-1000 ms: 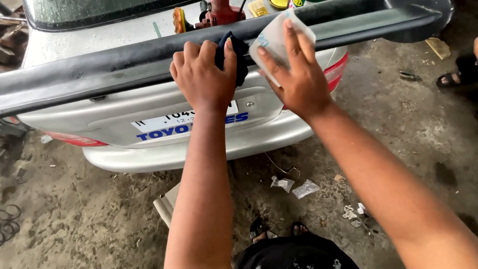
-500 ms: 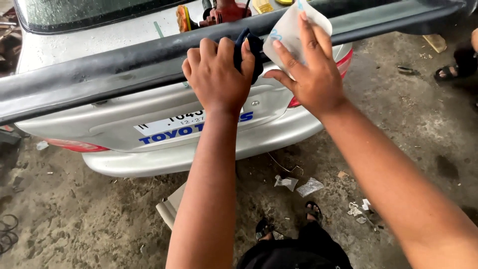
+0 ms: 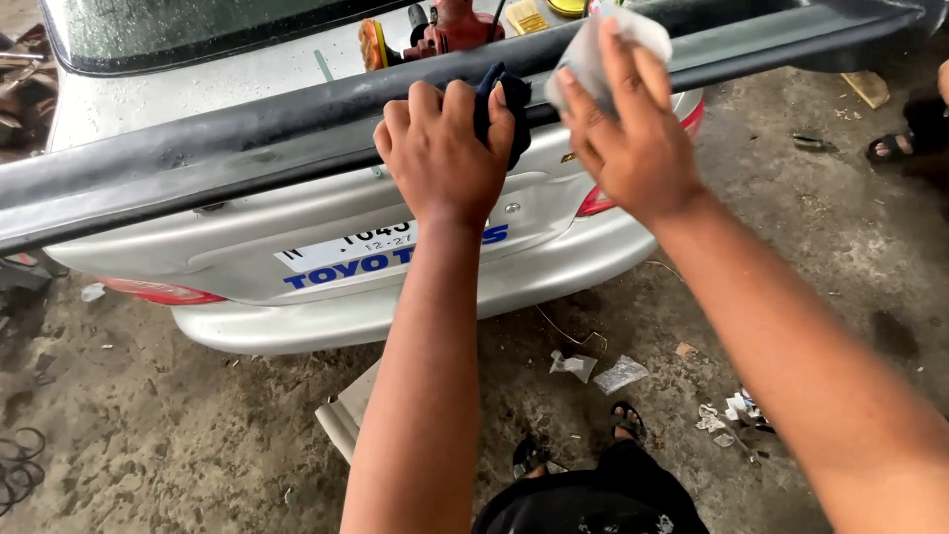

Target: Sanding and wiping down a car spoiler to prepare the surface for detailing or painting.

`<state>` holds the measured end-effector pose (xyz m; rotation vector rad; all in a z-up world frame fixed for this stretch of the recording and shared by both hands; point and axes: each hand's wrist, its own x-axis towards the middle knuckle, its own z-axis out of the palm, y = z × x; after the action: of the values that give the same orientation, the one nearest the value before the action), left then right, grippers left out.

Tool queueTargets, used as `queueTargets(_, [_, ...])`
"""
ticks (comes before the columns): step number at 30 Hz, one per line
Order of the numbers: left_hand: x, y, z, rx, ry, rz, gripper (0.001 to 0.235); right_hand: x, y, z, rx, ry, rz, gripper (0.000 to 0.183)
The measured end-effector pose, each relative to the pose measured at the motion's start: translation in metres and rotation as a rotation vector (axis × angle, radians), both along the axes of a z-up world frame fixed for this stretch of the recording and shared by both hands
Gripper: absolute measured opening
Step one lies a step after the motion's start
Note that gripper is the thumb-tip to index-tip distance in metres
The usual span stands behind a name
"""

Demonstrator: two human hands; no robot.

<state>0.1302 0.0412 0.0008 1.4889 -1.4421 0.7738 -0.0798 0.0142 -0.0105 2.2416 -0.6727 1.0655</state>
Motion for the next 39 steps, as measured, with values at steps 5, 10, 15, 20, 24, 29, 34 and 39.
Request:
queueTargets(5, [0.000,0.000,0.000,-0.043,-0.010,0.000,0.039,0.016,0.008,0.003,-0.001,-0.016,0.045,0.033])
queueTargets(10, [0.009,-0.002,0.001,-0.082,-0.073,-0.034,0.039,0.015,0.014,0.008,-0.065,0.115,0.082,0.035])
queueTargets(15, [0.011,-0.003,0.001,0.030,-0.086,-0.044,0.040,-0.026,-0.001,-0.013,0.027,-0.024,-0.018,0.059])
queueTargets(20, [0.009,-0.002,0.001,0.005,-0.072,-0.031,0.039,-0.001,0.014,-0.006,0.057,-0.040,0.075,0.041])
queueTargets(24, [0.010,-0.003,0.000,-0.031,-0.077,-0.027,0.038,0.024,0.027,0.008,-0.009,0.040,0.120,0.037])
queueTargets(29, [0.009,-0.003,0.000,-0.001,-0.053,-0.023,0.038,0.002,0.009,0.013,-0.101,-0.013,0.046,0.032])
queueTargets(34, [0.007,-0.003,0.000,-0.029,-0.046,-0.039,0.039,0.019,0.016,0.012,-0.112,0.109,0.084,0.025])
queueTargets(39, [0.009,-0.002,0.000,0.012,-0.050,-0.033,0.039,0.010,0.005,0.001,-0.023,-0.049,-0.066,0.028])
